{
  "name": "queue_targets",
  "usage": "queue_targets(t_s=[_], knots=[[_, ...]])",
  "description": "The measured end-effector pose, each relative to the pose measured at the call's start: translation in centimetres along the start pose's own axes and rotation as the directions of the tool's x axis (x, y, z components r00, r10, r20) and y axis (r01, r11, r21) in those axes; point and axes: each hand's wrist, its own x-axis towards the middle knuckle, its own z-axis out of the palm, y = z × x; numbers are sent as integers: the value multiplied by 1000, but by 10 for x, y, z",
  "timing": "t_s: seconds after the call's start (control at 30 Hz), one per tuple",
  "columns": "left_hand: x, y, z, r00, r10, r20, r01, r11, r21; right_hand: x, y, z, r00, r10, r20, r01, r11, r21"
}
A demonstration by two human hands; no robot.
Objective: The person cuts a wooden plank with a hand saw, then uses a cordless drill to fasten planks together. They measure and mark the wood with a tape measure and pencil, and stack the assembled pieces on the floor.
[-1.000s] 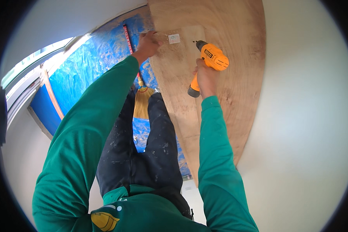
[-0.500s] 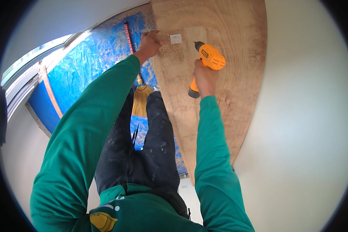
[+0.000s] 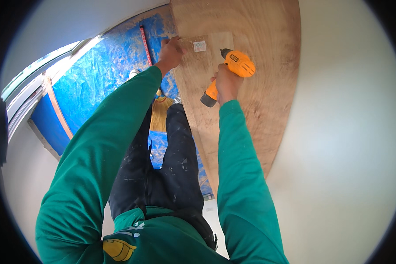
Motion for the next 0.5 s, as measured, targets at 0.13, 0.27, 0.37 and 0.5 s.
queue_targets(t_s=[0.13,0.27,0.37,0.5], knots=[[-3,2,-2,998,-52,36,52,999,3,-2,-1,4,999,-33,0,33,999,4],[-2,2,0,999,-44,14,44,999,-12,-3,-2,9,999,15,-31,-15,1000,20],[-1,2,1,999,-43,21,44,998,-39,-3,-3,8,1000,-9,-28,9,1000,4],[-1,2,0,998,-46,32,48,998,-48,-4,-4,4,999,-11,-30,12,1000,7]])
